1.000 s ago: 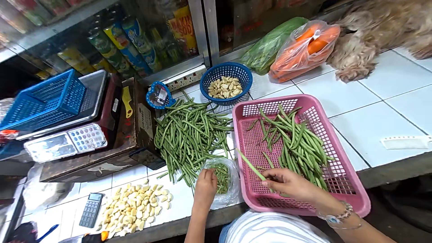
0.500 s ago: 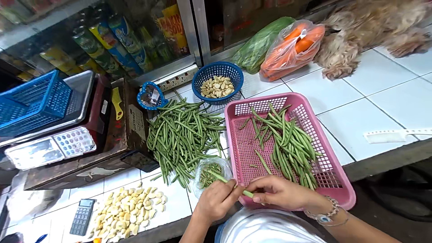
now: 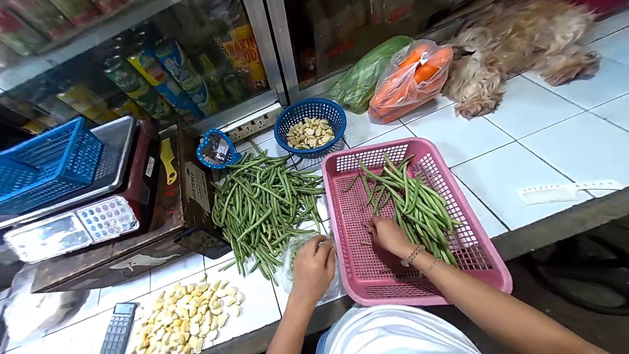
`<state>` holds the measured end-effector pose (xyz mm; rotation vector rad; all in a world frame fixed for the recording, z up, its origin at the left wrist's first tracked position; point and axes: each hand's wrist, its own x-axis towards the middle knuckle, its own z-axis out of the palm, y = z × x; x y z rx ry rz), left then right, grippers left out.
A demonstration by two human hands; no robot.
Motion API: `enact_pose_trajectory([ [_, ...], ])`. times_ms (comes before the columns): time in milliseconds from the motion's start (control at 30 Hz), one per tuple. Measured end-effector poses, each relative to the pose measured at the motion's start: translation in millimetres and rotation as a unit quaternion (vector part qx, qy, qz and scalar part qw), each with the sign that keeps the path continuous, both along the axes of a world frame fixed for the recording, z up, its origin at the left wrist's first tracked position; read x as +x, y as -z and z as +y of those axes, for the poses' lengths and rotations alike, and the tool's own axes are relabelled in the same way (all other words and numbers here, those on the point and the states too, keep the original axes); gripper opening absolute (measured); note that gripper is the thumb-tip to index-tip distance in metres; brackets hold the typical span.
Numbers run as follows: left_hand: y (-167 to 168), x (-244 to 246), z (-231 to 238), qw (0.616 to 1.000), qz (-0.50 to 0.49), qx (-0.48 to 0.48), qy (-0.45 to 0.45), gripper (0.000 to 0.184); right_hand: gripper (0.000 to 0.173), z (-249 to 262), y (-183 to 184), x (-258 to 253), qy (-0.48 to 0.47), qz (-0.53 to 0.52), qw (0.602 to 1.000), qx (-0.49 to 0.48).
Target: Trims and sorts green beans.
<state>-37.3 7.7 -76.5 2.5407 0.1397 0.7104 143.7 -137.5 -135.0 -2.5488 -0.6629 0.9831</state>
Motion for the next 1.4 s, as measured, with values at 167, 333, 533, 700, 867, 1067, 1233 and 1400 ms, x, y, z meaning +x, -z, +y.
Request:
enact_pose_trajectory([
  [167,15,14,-23,0.997,0.049,-0.014,0.050,0.022,0.030,-3,-31,-33,-0.045,0.000,0.981,0.189],
  [333,17,20,-20,0.992,0.040,0.112,0.047,0.018,0.020,-2,-59,-66,-0.207,-0.191,0.933,0.226],
  [533,14,13,-13,0.994,0.016,0.107,0.029,0.011,0.012,-1,-43,-66,-0.231,-0.349,0.834,0.359],
  [700,10,13,-23,0.970,-0.174,-0.165,-0.031,0.016,0.021,12,-51,-83,-0.040,-0.219,0.801,0.555],
  [867,15,-2,-17,0.960,-0.184,-0.194,-0.080,0.016,0.016,23,-90,-86,0.217,0.046,0.746,0.628],
  [1067,55,-57,7,0.941,0.179,-0.160,-0.240,0.020,0.029,1,-100,-45,0.337,0.138,0.634,0.682],
  [1233,44,-54,-11,0.929,0.148,-0.267,-0.210,0.030,0.030,-2,-103,-48,0.356,0.144,0.625,0.680],
  [1400,13,-34,-36,0.946,-0.037,-0.313,-0.071,0.026,0.030,5,-105,-61,0.360,0.159,0.631,0.669],
])
